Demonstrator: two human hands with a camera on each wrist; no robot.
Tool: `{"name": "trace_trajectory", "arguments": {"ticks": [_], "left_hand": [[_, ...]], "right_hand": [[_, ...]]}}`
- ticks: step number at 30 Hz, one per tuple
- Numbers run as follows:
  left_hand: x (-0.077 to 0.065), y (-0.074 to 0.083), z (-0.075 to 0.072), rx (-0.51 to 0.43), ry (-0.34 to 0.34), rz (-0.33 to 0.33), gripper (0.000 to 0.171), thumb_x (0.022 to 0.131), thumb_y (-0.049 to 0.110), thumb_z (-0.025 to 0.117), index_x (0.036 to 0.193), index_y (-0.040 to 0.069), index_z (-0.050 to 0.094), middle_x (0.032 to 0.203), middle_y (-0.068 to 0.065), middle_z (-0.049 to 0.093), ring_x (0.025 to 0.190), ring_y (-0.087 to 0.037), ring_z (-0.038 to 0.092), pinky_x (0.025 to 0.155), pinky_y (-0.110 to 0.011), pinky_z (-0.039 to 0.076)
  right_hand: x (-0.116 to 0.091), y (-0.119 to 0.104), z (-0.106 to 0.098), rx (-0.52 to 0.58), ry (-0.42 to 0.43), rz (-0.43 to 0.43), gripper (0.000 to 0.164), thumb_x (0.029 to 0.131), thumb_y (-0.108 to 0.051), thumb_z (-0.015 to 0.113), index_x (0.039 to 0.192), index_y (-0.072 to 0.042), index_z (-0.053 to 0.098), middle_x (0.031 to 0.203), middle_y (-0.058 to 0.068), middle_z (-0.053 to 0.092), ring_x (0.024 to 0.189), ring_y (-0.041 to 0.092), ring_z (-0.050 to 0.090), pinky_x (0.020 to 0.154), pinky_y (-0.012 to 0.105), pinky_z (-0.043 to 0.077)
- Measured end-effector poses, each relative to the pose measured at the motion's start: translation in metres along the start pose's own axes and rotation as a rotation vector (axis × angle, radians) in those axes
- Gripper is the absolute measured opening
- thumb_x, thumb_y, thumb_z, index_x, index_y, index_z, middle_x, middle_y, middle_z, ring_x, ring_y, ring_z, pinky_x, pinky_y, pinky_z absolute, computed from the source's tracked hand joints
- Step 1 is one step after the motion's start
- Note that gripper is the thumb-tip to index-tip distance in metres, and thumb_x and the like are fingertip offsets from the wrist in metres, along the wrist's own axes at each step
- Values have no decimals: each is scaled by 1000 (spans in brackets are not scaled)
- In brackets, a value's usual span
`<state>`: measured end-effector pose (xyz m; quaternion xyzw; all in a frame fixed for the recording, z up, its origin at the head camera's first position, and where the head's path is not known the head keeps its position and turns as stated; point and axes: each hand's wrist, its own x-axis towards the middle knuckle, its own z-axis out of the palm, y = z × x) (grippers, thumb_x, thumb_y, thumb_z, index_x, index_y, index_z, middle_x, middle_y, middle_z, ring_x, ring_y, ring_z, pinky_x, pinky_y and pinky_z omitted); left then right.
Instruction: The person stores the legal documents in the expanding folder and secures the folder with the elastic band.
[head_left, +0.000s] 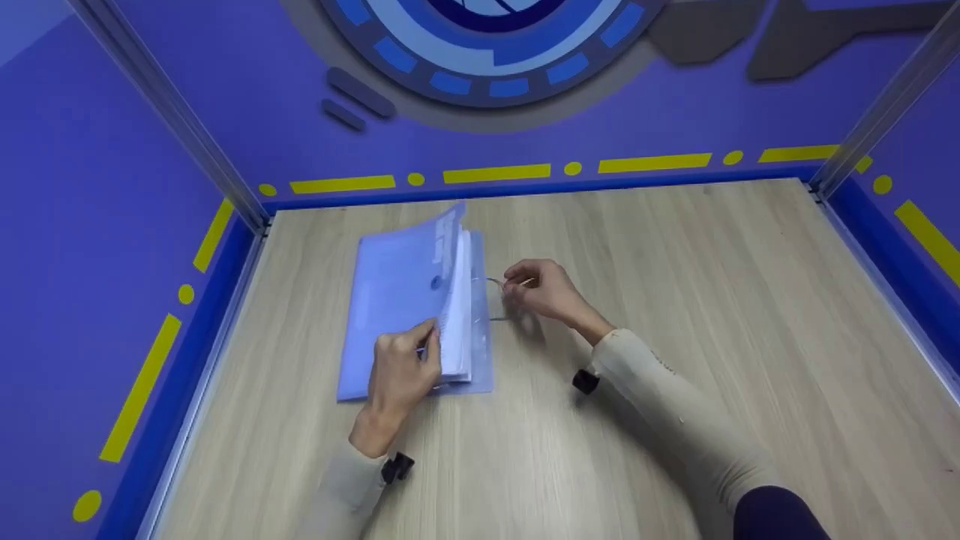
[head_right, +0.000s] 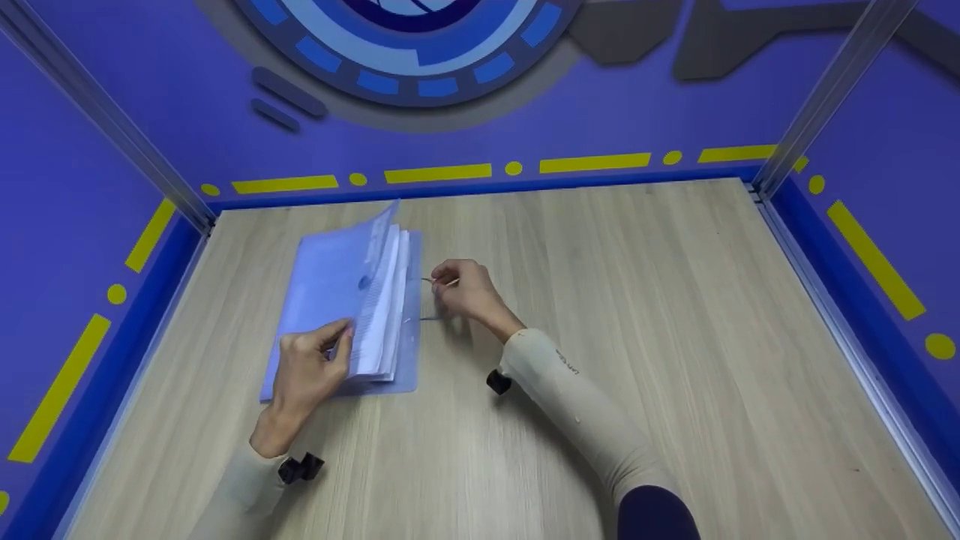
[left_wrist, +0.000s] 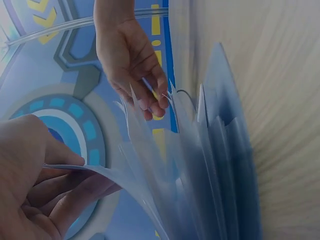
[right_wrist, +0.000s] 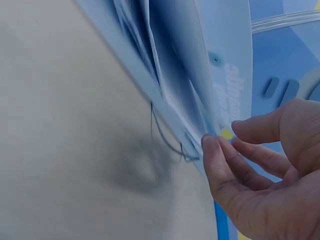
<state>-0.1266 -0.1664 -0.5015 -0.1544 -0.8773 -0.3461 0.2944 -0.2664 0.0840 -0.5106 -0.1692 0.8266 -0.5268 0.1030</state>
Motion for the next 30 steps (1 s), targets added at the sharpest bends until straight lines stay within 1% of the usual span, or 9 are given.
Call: {"name": "trace_trajectory", "arguments": {"ticks": [5, 8, 14, 18, 21, 23, 26, 28, 30], "left_hand": [[-3, 2, 8, 18, -57, -16, 15, 95, -2, 72, 106, -8, 80, 91, -22, 80, 83, -29, 82, 69, -36, 65], [-4, 3, 11, 23, -82, -26, 15, 97, 1, 73, 107, -7, 81, 93, -21, 81, 83, -29, 82, 70, -36, 65], [-6, 3, 12, 15, -99, -48, 17, 97, 5, 74, 109, -3, 82, 97, -19, 81, 84, -28, 82, 68, -35, 65], [-9, 3, 11, -1, -85, -52, 20, 96, 11, 76, 108, -4, 82, 95, -21, 81, 78, -29, 82, 64, -38, 65], [-10, 2, 11, -41, -91, -49, 28, 94, 17, 78, 110, -6, 80, 100, -23, 81, 80, -33, 81, 66, -41, 65], [-11, 0, 11, -62, -105, -49, 33, 94, 20, 80, 114, -7, 79, 107, -24, 80, 87, -35, 81, 70, -42, 66], [-10, -2, 9, -55, -153, -69, 42, 94, 25, 79, 121, -6, 77, 123, -24, 77, 110, -38, 77, 87, -45, 65], [-9, -4, 8, -26, -203, -97, 48, 95, 31, 78, 126, -6, 75, 134, -24, 72, 123, -40, 71, 99, -49, 60], [-8, -6, 6, 13, -262, -137, 56, 95, 38, 77, 133, -4, 72, 146, -25, 64, 134, -46, 63, 109, -55, 53]], "right_hand": [[1, 6, -7, -81, 13, -74, 25, 96, 2, 65, 119, 8, 73, 111, 20, 78, 104, 35, 75, 94, 46, 61], [0, 10, -9, -117, 2, -104, 25, 97, 3, 63, 120, 9, 72, 111, 21, 77, 105, 37, 75, 95, 49, 61], [-2, 17, -10, -144, -8, -86, 26, 97, 2, 65, 121, 9, 72, 111, 21, 76, 104, 38, 75, 94, 49, 61], [-2, 21, -10, -154, -11, -79, 26, 97, 0, 66, 121, 8, 72, 111, 20, 77, 103, 37, 75, 94, 48, 61], [-2, 24, -10, -154, -10, -78, 24, 98, -1, 67, 120, 8, 72, 111, 20, 77, 104, 37, 75, 94, 48, 61], [-3, 25, -11, -154, -11, -85, 24, 98, -1, 68, 120, 8, 72, 110, 20, 77, 104, 37, 75, 95, 48, 61], [-4, 27, -11, -155, -14, -101, 24, 98, 0, 67, 119, 9, 72, 110, 21, 77, 105, 37, 76, 96, 48, 61], [-4, 28, -11, -161, -18, -106, 24, 99, 0, 67, 120, 9, 72, 110, 21, 77, 105, 37, 75, 96, 48, 61], [-4, 28, -11, -167, -21, -106, 24, 99, -1, 67, 121, 8, 72, 111, 20, 77, 105, 37, 75, 96, 48, 61]]}}
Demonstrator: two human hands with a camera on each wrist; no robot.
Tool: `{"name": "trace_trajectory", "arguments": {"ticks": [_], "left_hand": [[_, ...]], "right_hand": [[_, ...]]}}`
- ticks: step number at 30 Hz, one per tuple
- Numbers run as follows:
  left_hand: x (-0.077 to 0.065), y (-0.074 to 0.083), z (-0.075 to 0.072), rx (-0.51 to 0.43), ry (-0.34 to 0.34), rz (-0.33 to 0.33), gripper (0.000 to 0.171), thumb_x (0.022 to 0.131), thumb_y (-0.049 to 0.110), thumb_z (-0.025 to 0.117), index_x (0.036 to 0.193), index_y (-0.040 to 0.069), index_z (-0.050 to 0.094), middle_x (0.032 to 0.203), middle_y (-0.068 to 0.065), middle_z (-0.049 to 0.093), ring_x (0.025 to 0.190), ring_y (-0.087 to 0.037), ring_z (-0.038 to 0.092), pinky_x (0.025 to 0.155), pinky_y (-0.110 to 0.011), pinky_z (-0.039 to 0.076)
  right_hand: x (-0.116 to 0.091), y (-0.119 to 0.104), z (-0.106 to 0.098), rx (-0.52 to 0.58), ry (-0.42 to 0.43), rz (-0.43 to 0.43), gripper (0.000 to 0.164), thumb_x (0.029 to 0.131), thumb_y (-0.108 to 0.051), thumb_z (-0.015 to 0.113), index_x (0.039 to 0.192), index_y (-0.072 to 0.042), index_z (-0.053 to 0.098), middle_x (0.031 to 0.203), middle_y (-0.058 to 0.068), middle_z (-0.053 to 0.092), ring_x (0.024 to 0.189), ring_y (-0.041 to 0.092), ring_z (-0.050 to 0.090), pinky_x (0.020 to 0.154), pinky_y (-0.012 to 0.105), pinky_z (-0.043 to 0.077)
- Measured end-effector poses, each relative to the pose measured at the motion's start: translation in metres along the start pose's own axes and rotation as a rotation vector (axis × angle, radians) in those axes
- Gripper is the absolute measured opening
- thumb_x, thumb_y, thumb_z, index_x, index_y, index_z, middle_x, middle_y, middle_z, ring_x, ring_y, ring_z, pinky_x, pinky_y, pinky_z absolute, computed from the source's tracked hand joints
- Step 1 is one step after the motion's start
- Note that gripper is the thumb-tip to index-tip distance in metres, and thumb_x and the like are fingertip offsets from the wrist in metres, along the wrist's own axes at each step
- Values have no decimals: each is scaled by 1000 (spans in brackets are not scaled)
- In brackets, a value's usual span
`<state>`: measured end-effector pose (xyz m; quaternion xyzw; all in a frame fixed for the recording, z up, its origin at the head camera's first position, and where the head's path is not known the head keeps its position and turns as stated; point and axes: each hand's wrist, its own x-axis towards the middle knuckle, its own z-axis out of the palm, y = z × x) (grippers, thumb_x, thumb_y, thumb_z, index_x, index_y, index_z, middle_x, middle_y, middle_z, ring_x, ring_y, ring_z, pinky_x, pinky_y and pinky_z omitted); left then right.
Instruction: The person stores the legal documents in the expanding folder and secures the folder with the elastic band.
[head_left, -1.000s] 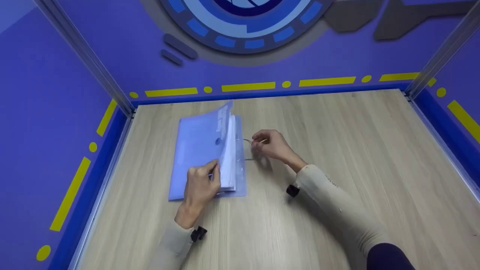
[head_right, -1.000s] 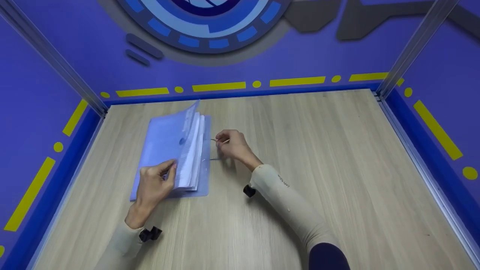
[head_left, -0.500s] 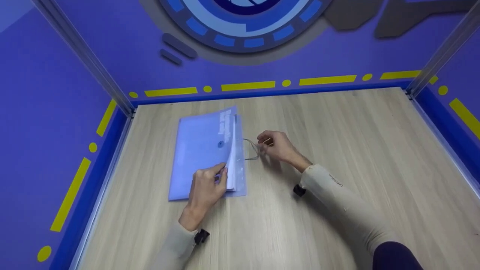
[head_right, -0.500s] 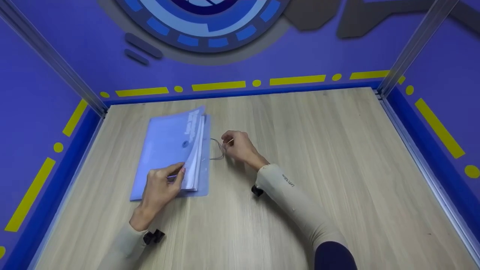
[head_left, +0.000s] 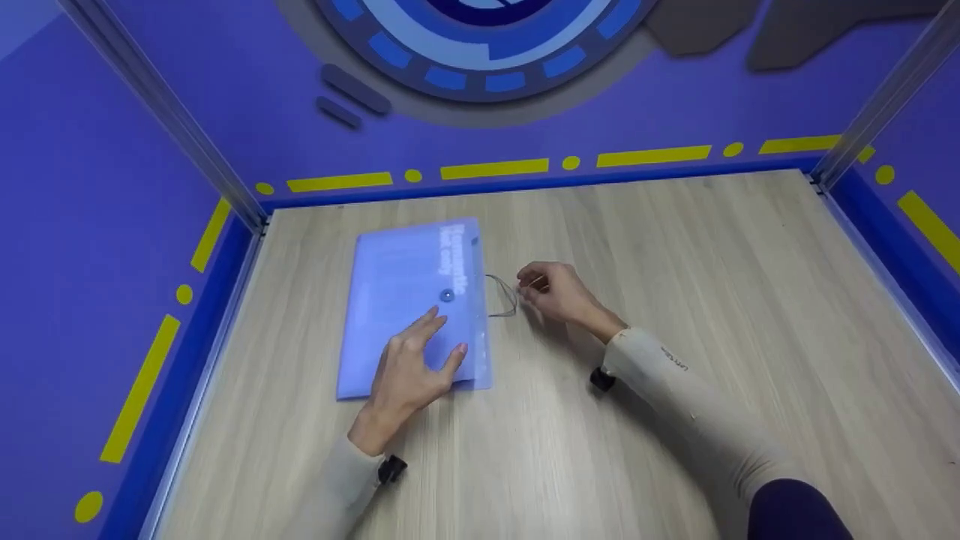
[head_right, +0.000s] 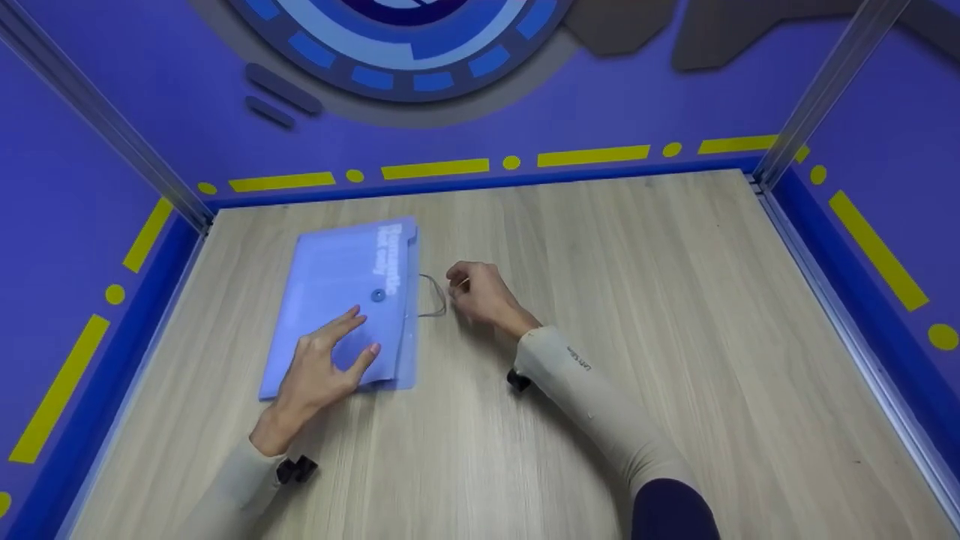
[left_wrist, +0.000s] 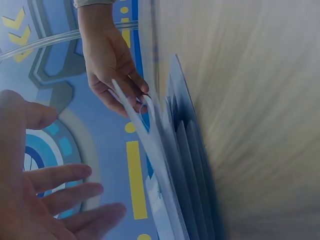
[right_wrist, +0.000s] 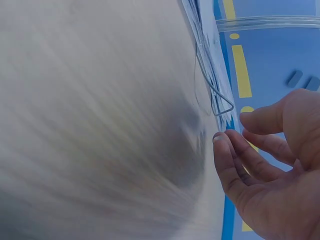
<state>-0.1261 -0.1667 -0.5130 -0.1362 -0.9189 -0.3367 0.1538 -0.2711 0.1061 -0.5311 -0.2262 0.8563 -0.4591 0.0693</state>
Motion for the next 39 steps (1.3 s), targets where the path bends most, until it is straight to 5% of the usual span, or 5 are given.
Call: {"name": "trace_trajectory", "arguments": {"ticks": [5, 10, 23, 31, 39], "left_hand": [[1, -10, -1, 118, -147, -107, 78, 96, 56, 69, 154, 5, 56, 168, -24, 40, 148, -62, 37, 121, -68, 35], [4, -23, 1, 218, -261, -185, 89, 98, 67, 59, 167, 15, 38, 176, -22, 22, 157, -63, 14, 127, -70, 18], [2, -37, 2, 268, -479, -290, 99, 96, 79, 51, 172, 21, 23, 180, -16, 3, 161, -56, -9, 129, -68, -2], [4, -36, 5, 297, -528, -294, 104, 92, 80, 56, 172, 22, 23, 180, -16, 1, 160, -57, -10, 129, -69, -3], [4, -37, 9, 306, -478, -278, 105, 89, 79, 64, 170, 21, 31, 179, -18, 11, 160, -59, -3, 129, -70, 3]], "right_hand": [[1, -2, 0, -21, -11, 10, 25, 100, -4, 69, 123, 6, 72, 113, 20, 77, 106, 37, 75, 97, 48, 60], [0, -1, 3, -26, -23, 21, 25, 100, -2, 67, 123, 6, 71, 114, 20, 77, 106, 37, 74, 97, 48, 60], [-2, 2, 9, -39, -36, 5, 24, 97, 2, 68, 119, 7, 73, 107, 19, 77, 99, 31, 72, 91, 44, 60], [1, 3, 10, -71, -63, -17, 21, 95, 3, 68, 114, 7, 74, 103, 18, 77, 96, 30, 72, 88, 41, 58], [3, 2, 13, -30, -111, 14, 22, 95, -3, 77, 117, 2, 77, 102, 15, 78, 92, 25, 71, 87, 37, 58]]}}
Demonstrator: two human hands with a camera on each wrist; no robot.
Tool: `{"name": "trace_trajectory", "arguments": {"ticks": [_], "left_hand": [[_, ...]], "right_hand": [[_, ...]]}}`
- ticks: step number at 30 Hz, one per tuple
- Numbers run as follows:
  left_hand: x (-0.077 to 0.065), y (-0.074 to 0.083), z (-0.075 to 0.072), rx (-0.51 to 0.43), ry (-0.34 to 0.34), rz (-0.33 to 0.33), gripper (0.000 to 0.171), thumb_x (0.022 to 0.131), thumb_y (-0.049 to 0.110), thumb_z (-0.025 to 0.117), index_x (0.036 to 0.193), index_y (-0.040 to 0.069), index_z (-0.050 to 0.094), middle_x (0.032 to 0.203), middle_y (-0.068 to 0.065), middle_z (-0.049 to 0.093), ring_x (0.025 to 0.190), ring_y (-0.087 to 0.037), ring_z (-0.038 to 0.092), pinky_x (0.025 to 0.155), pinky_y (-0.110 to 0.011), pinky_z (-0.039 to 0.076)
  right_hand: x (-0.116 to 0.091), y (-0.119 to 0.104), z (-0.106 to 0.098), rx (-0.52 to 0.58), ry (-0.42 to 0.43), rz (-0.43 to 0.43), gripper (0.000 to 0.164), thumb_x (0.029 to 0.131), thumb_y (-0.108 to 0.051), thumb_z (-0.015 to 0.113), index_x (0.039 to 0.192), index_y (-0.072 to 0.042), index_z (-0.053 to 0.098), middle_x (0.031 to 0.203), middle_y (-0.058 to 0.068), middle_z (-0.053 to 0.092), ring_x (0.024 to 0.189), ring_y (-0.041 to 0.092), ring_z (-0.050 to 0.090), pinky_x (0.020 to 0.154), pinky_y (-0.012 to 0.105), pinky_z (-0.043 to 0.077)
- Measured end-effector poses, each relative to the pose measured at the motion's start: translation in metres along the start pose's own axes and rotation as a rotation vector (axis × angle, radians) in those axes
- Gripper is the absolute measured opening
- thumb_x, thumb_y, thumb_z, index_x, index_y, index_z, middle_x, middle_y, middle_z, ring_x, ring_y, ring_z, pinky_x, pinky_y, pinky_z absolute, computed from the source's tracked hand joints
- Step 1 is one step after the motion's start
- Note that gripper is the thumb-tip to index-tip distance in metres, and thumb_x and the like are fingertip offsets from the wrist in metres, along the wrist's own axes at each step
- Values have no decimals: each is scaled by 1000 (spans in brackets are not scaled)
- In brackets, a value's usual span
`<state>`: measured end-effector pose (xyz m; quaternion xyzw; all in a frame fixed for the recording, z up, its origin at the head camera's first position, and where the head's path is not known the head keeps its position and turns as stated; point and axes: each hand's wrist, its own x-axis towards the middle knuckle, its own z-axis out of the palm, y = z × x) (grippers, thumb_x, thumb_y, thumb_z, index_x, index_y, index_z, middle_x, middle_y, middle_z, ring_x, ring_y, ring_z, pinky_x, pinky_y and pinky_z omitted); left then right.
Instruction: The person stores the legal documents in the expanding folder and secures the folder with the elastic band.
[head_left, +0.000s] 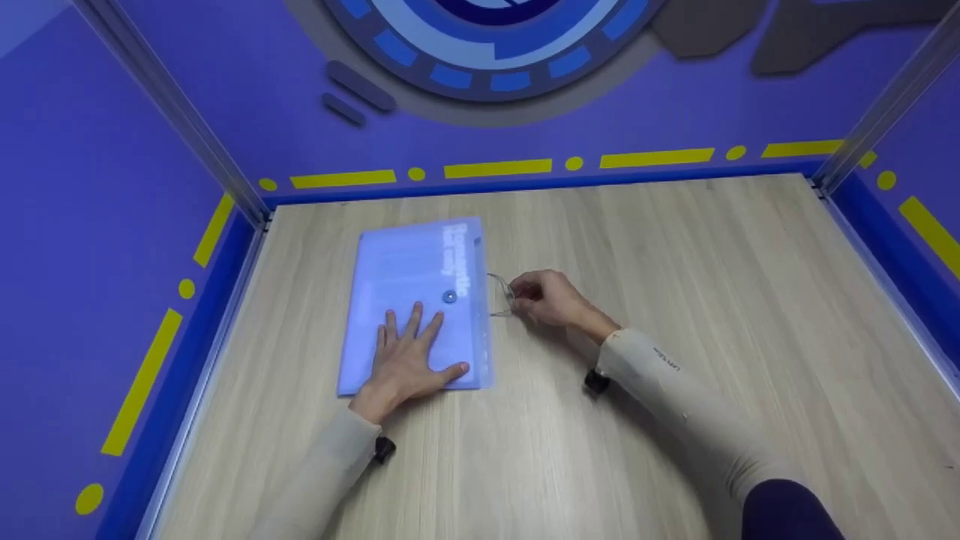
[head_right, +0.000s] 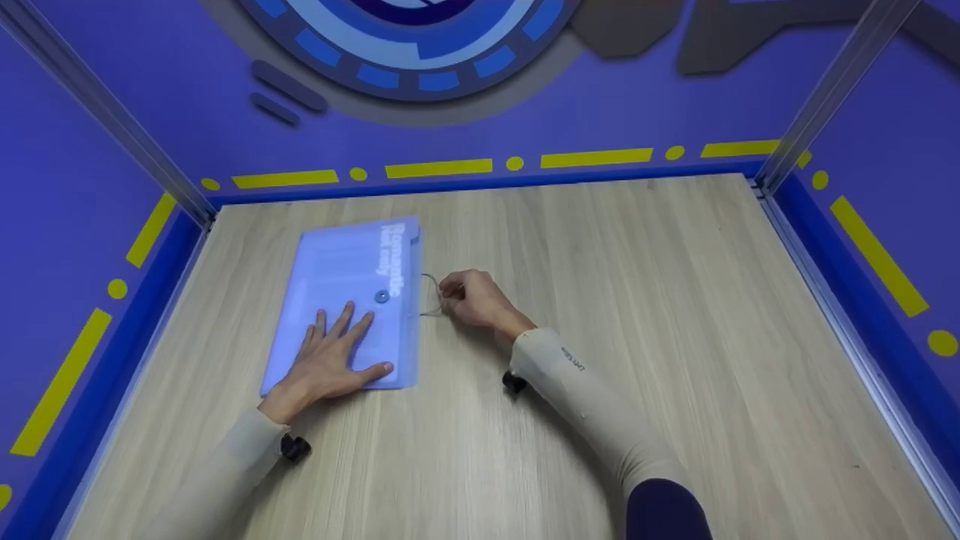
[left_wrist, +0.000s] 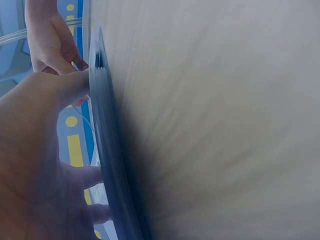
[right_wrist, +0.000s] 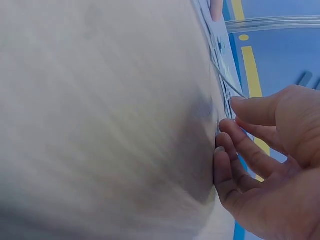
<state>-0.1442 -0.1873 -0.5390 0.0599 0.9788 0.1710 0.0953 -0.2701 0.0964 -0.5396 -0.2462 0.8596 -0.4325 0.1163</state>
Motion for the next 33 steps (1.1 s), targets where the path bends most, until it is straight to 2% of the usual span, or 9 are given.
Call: {"name": "trace_trajectory", "arguments": {"ticks": [8, 20, 25, 29, 33], "left_hand": [[2, -3, 2, 42, 23, 7, 108, 85, 84, 64, 169, 23, 34, 178, -18, 16, 160, -60, 4, 129, -70, 11], [2, -3, 1, 68, -2, -9, 108, 86, 85, 61, 170, 24, 31, 180, -15, 13, 161, -58, 2, 129, -69, 10], [2, -2, 1, 79, -7, -14, 110, 85, 88, 59, 170, 24, 32, 179, -16, 13, 161, -58, 3, 129, -70, 11], [2, -1, -1, 83, -12, -16, 110, 85, 89, 58, 170, 24, 31, 180, -16, 13, 161, -58, 2, 129, -70, 10], [3, -1, -1, 100, -13, -16, 109, 86, 88, 58, 170, 24, 31, 179, -16, 13, 160, -59, 3, 129, -70, 11]], "right_hand": [[6, -3, 8, 69, 9, -30, 25, 96, -5, 77, 121, 2, 77, 112, 17, 79, 102, 30, 73, 95, 42, 59], [14, -14, 28, 109, 53, -11, 33, 99, -10, 76, 131, 0, 74, 121, 16, 78, 109, 30, 73, 100, 44, 58], [19, -20, 36, 141, 58, -11, 32, 99, -8, 76, 130, 0, 75, 118, 15, 79, 110, 31, 74, 101, 44, 58], [24, -24, 41, 127, 49, -8, 32, 99, -8, 76, 130, -1, 75, 118, 14, 79, 110, 30, 74, 100, 43, 59], [30, -31, 45, 50, 47, -6, 33, 99, -9, 77, 132, -2, 75, 121, 14, 79, 108, 28, 74, 96, 42, 60]]}}
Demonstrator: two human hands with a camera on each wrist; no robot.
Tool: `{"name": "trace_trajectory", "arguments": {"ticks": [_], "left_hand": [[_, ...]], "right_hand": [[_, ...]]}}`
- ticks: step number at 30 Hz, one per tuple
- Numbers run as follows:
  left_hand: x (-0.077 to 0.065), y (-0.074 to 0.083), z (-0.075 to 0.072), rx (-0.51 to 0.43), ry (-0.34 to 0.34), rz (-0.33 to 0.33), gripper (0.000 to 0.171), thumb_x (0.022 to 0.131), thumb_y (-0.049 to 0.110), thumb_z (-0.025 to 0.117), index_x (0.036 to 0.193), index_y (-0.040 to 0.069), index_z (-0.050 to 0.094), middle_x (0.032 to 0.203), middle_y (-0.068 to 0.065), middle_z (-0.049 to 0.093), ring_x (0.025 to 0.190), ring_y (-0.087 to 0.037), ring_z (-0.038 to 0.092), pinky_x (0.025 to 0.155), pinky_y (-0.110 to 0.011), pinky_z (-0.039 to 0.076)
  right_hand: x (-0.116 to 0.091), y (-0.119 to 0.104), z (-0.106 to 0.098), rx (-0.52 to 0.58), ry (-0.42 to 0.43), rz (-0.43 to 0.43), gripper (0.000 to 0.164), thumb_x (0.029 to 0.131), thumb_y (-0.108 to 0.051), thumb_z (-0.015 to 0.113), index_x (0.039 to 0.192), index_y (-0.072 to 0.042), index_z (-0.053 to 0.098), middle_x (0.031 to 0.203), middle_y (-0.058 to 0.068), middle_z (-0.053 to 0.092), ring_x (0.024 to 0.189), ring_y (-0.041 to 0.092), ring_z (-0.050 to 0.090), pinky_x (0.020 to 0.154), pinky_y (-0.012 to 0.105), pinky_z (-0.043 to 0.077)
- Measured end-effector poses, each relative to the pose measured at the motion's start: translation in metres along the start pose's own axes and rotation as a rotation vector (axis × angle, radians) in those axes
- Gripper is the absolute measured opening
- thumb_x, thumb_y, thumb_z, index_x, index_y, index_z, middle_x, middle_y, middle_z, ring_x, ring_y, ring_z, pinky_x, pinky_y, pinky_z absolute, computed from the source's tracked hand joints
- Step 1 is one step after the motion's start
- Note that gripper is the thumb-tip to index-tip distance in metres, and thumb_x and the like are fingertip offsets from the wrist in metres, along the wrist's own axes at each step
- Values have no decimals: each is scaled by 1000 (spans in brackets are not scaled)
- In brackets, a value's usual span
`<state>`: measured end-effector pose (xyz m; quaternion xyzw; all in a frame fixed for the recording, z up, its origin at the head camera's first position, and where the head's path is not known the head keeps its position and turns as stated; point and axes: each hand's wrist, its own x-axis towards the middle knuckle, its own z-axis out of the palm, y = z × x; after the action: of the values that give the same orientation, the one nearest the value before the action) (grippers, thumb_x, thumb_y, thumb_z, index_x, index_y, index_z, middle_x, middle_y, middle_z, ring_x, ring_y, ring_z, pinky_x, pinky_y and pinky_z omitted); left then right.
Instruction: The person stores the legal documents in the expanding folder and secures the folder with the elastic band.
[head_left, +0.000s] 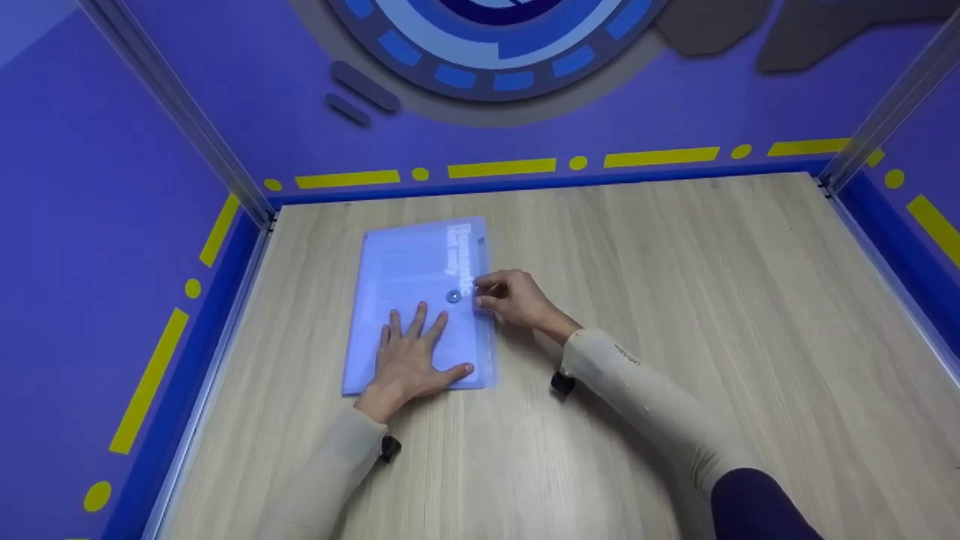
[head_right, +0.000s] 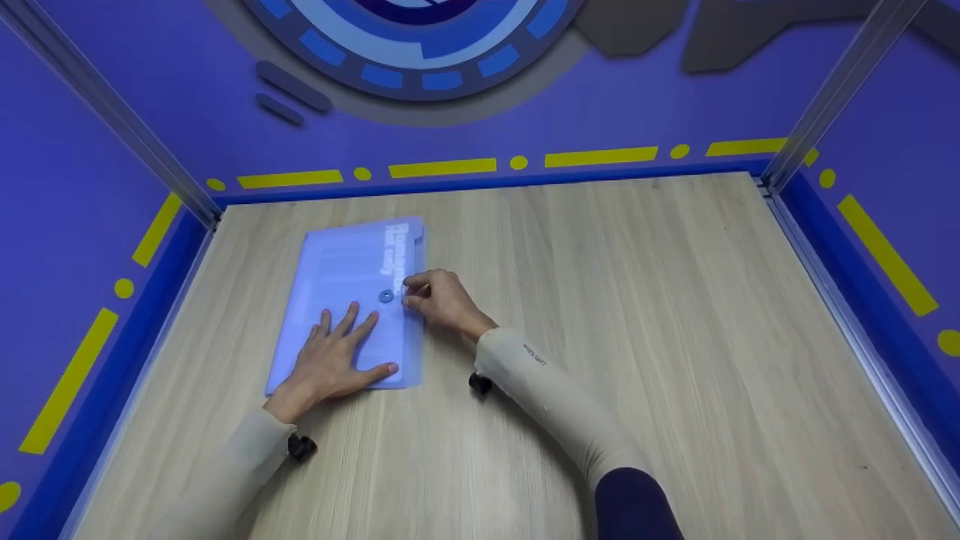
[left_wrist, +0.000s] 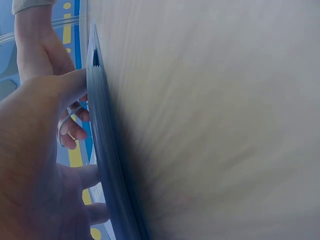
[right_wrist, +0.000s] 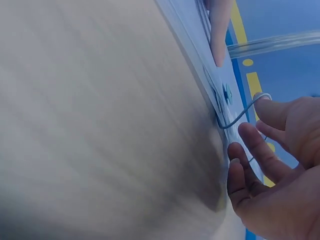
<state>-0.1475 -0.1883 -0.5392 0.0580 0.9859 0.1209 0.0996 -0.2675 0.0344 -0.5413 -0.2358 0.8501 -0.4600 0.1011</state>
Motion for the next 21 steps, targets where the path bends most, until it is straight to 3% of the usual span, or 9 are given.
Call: {"name": "trace_trajectory", "arguments": {"ticks": [6, 13, 21], "left_hand": [[1, -1, 0, 9, -8, -8, 109, 86, 88, 57, 170, 24, 30, 180, -16, 12, 161, -59, 2, 128, -70, 11], [0, 0, -1, 24, -8, 0, 109, 86, 88, 58, 170, 25, 31, 179, -16, 14, 160, -60, 4, 128, -70, 14], [1, 2, -3, 32, -7, 10, 108, 86, 87, 60, 170, 25, 32, 179, -18, 16, 159, -61, 7, 127, -72, 17]], "right_hand": [[10, -11, 3, -125, -8, -57, 32, 98, -8, 76, 129, 1, 75, 120, 17, 77, 106, 30, 72, 94, 43, 59], [17, -15, 11, -144, -47, -40, 25, 98, -4, 74, 121, 5, 76, 109, 17, 77, 99, 26, 71, 90, 39, 60], [22, -18, 19, -201, -29, -69, 22, 98, -1, 70, 117, 6, 75, 103, 18, 76, 93, 26, 70, 86, 40, 60]]}}
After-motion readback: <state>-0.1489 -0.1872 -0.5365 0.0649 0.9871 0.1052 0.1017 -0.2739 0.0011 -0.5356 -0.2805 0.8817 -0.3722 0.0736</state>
